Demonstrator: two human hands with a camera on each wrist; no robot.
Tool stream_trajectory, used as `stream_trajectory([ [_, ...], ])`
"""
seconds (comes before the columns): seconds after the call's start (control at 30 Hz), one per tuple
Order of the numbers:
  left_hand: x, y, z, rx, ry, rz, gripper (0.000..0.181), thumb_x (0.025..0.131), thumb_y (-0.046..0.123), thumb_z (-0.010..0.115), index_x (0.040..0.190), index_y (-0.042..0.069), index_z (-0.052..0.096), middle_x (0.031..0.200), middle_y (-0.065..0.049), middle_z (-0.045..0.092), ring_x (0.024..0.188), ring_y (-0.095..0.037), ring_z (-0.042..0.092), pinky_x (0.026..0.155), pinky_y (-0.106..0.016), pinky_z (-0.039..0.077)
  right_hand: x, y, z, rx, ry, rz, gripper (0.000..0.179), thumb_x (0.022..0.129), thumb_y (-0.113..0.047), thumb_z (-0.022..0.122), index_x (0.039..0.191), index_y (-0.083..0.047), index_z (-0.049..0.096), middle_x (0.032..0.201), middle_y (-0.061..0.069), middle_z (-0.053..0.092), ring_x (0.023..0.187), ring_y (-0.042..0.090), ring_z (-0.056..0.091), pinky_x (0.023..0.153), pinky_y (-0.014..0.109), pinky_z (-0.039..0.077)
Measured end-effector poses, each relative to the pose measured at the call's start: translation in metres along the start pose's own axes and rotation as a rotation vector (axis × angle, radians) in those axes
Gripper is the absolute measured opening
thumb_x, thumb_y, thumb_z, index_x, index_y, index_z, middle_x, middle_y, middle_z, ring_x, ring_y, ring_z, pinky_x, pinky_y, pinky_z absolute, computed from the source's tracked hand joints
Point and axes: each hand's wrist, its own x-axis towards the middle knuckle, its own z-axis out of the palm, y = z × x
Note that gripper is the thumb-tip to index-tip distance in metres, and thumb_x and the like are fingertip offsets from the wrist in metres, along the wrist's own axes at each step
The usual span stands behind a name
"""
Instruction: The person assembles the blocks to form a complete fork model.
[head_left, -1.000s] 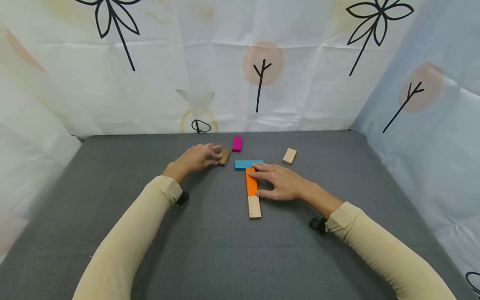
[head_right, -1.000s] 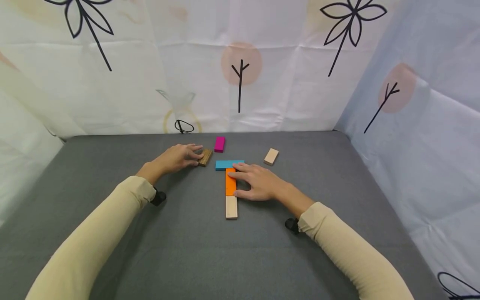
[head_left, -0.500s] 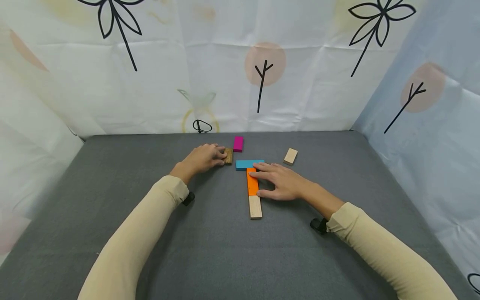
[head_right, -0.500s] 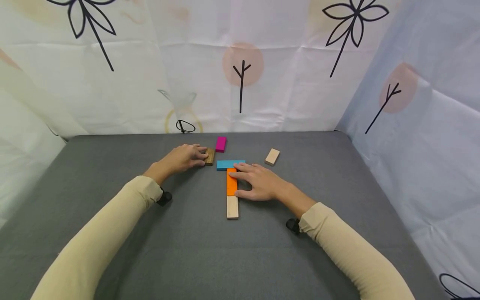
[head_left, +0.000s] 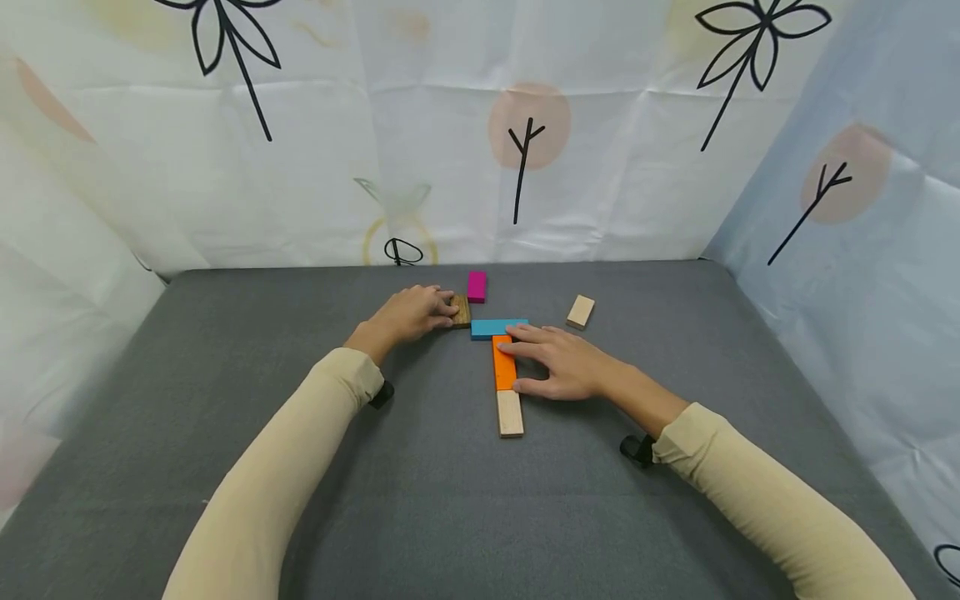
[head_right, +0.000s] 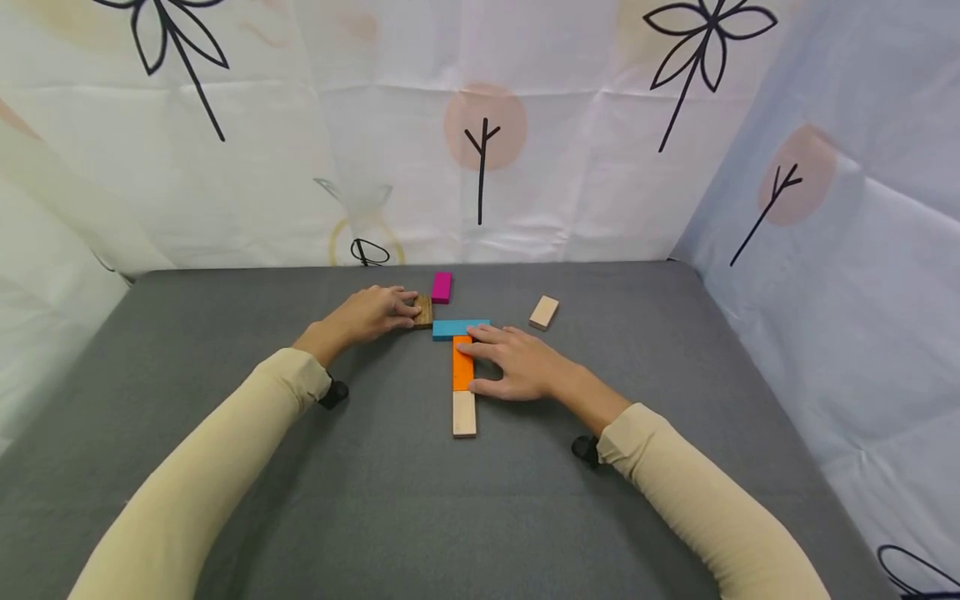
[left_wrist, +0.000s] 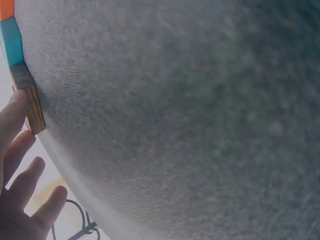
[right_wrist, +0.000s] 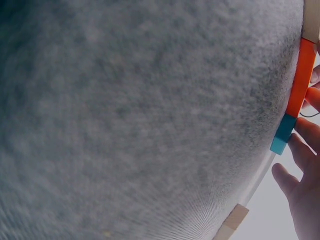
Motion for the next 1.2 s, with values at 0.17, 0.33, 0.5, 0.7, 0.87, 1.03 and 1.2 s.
stream_trajectory([
  [0.17, 0.002, 0.002, 0.0, 0.01, -0.001, -0.033, 0.036, 0.096, 0.019, 0.067, 0.13, 0.009, 0.066, 0.148, -0.012, 0.049, 0.143, -0.035, 0.037, 0.113, -0.054, 0.031, 0.0, 0.0, 0.0, 0.002, -0.005, 0.004, 0.064, 0.098, -0.05, 0.056, 0.151, -0.015, 0.047, 0.161, 0.011, 0.03, 0.148, 0.03, 0.027, 0.117, 0.054, 0.023],
  [0.33, 0.001, 0.001, 0.001, 0.009, -0.006, -0.049, 0.037, 0.097, 0.021, 0.066, 0.132, 0.01, 0.065, 0.149, -0.012, 0.048, 0.143, -0.033, 0.037, 0.113, -0.053, 0.032, 0.001, -0.001, 0.0, 0.0, -0.013, 0.012, 0.064, 0.098, -0.051, 0.055, 0.151, -0.016, 0.046, 0.162, 0.01, 0.029, 0.149, 0.029, 0.026, 0.118, 0.053, 0.023],
  [0.5, 0.0, -0.001, 0.002, -0.013, 0.003, -0.071, 0.038, 0.097, 0.023, 0.066, 0.133, 0.01, 0.064, 0.149, -0.012, 0.048, 0.142, -0.033, 0.039, 0.111, -0.051, 0.036, 0.001, -0.002, 0.0, 0.002, -0.007, -0.002, 0.063, 0.098, -0.049, 0.056, 0.15, -0.014, 0.047, 0.161, 0.012, 0.03, 0.148, 0.031, 0.027, 0.117, 0.055, 0.024],
  [0.7, 0.004, 0.002, 0.005, 0.021, 0.027, -0.106, 0.038, 0.098, 0.026, 0.065, 0.133, 0.01, 0.064, 0.149, -0.012, 0.049, 0.14, -0.035, 0.04, 0.109, -0.051, 0.038, 0.001, -0.003, -0.002, -0.002, -0.002, -0.006, 0.063, 0.098, -0.049, 0.056, 0.15, -0.014, 0.048, 0.16, 0.012, 0.031, 0.148, 0.031, 0.028, 0.117, 0.057, 0.02],
  [0.87, 0.007, 0.005, 0.008, 0.053, 0.059, -0.128, 0.038, 0.098, 0.028, 0.065, 0.131, 0.011, 0.065, 0.147, -0.012, 0.051, 0.139, -0.035, 0.042, 0.107, -0.052, 0.04, 0.001, -0.002, -0.002, 0.0, 0.004, -0.009, 0.063, 0.098, -0.048, 0.057, 0.149, -0.013, 0.048, 0.16, 0.013, 0.031, 0.148, 0.031, 0.028, 0.117, 0.057, 0.021],
  [1.03, 0.008, 0.008, 0.011, 0.062, 0.092, -0.13, 0.038, 0.098, 0.028, 0.066, 0.13, 0.009, 0.067, 0.144, -0.014, 0.054, 0.134, -0.037, 0.047, 0.102, -0.051, 0.045, 0.001, -0.002, -0.001, 0.001, 0.002, -0.006, 0.063, 0.098, -0.049, 0.057, 0.149, -0.013, 0.048, 0.16, 0.012, 0.031, 0.148, 0.03, 0.028, 0.117, 0.057, 0.02],
  [1.2, 0.01, 0.011, 0.012, 0.076, 0.107, -0.129, 0.038, 0.098, 0.029, 0.066, 0.128, 0.006, 0.068, 0.142, -0.016, 0.056, 0.128, -0.038, 0.053, 0.099, -0.051, 0.048, 0.0, -0.002, -0.001, -0.004, 0.004, -0.002, 0.063, 0.098, -0.049, 0.056, 0.15, -0.014, 0.048, 0.161, 0.012, 0.031, 0.148, 0.03, 0.029, 0.117, 0.058, 0.019],
])
